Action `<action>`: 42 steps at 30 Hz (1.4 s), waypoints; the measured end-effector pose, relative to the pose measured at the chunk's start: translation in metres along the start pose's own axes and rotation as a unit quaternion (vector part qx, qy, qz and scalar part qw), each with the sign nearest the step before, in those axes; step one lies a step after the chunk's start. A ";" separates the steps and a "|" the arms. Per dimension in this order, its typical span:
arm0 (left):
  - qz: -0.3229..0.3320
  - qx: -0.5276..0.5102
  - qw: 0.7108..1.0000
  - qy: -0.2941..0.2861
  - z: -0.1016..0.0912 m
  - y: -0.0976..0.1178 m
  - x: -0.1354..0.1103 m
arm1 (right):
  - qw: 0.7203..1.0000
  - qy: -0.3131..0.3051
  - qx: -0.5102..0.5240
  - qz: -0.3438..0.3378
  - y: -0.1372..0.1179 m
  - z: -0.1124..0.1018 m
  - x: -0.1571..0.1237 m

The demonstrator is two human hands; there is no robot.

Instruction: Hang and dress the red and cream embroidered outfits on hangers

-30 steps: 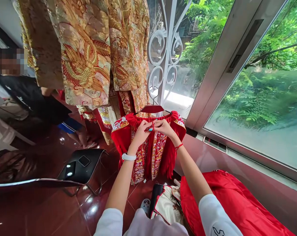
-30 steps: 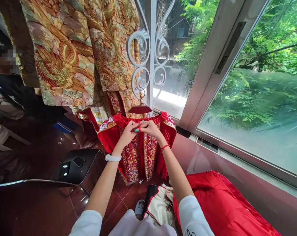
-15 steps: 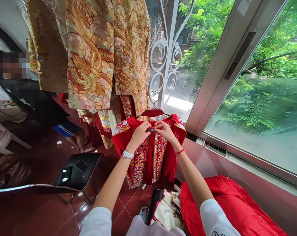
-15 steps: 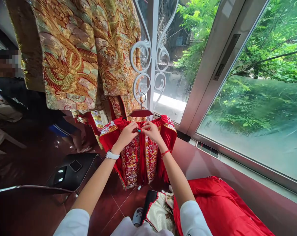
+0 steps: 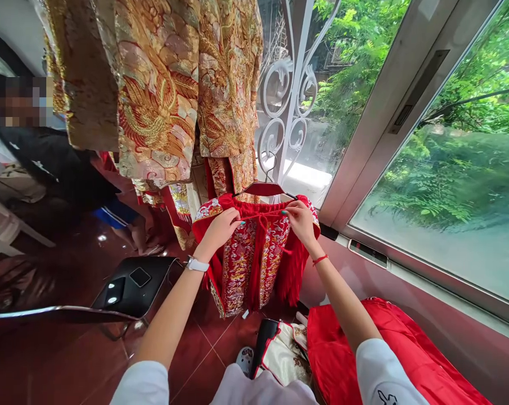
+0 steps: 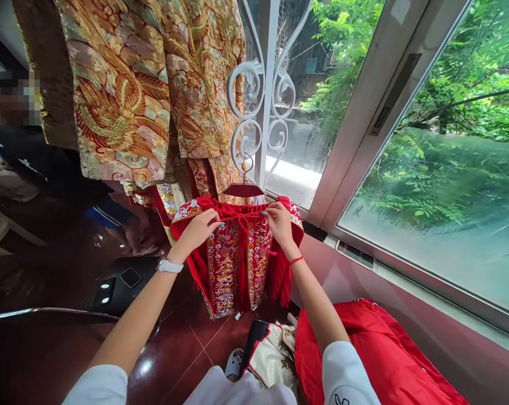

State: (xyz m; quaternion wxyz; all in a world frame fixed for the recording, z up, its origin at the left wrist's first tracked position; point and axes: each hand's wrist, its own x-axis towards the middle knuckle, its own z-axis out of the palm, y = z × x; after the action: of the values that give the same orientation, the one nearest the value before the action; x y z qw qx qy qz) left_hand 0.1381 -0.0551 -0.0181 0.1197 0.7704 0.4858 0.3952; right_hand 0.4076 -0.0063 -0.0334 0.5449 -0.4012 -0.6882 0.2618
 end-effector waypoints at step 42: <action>-0.265 -0.266 0.926 -0.045 -0.067 -0.095 0.055 | 0.967 -0.042 -0.249 -0.028 0.047 -0.074 0.003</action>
State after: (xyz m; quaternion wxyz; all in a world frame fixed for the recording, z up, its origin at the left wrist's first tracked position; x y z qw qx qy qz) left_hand 0.0391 0.0256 -0.0007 0.4427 0.5702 0.5435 0.4283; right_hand 0.4910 0.0161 -0.0497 0.4057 -0.4929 -0.7651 0.0836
